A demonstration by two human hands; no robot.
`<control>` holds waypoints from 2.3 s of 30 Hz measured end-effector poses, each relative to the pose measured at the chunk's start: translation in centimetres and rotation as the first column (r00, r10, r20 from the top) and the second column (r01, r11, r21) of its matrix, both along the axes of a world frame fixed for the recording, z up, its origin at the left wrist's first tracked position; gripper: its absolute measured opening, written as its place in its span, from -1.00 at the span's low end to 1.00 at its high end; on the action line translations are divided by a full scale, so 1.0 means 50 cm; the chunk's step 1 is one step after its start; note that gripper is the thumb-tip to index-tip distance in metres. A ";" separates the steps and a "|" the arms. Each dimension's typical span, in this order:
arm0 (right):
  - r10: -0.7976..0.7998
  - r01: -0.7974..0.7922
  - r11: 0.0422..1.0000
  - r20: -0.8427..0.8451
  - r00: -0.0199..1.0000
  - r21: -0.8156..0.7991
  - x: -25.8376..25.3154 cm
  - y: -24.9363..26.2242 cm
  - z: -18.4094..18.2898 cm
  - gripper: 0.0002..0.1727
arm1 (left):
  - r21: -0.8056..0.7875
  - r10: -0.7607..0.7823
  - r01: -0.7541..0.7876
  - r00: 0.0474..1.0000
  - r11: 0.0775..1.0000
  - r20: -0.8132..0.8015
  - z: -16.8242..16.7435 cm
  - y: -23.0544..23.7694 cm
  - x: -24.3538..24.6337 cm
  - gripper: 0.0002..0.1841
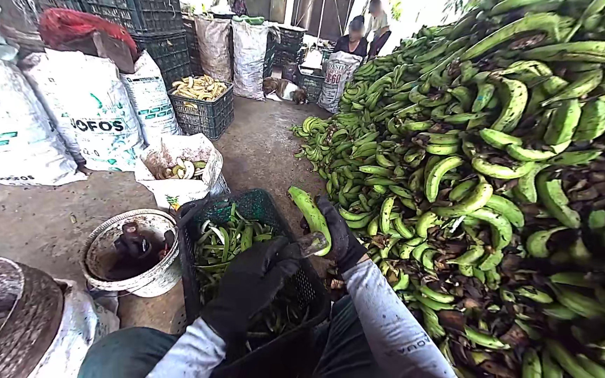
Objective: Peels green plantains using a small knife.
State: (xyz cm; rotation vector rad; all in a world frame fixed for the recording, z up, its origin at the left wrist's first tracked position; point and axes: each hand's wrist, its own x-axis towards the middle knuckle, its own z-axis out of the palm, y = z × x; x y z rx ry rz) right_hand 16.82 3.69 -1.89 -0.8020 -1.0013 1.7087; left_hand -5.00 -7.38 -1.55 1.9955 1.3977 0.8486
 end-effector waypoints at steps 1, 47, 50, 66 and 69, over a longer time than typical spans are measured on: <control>0.009 -0.009 1.000 -0.002 1.000 -0.024 -0.004 -0.001 -0.005 -0.39 | 0.060 -0.004 0.008 0.998 0.998 -0.068 0.000 0.003 -0.001 -0.26; -0.415 0.390 0.873 0.025 0.909 0.293 -0.108 -0.014 -0.047 -0.63 | 0.151 0.089 -0.093 0.995 0.984 0.034 -0.069 0.041 -0.035 -0.34; 0.178 -0.155 0.978 -0.169 0.969 0.137 -0.120 -0.043 -0.091 -0.66 | 0.137 0.299 -0.289 0.953 0.947 -0.055 -0.065 0.093 -0.069 -0.48; -0.612 0.646 0.752 -0.226 0.758 0.129 -0.153 0.005 0.016 -0.64 | 0.246 0.285 -0.310 0.950 0.919 0.130 -0.079 0.040 0.023 -0.37; -0.344 0.324 0.893 0.009 0.939 0.312 -0.121 -0.005 -0.019 -0.63 | 0.148 0.276 -0.285 0.958 0.947 0.081 -0.073 0.078 -0.016 -0.41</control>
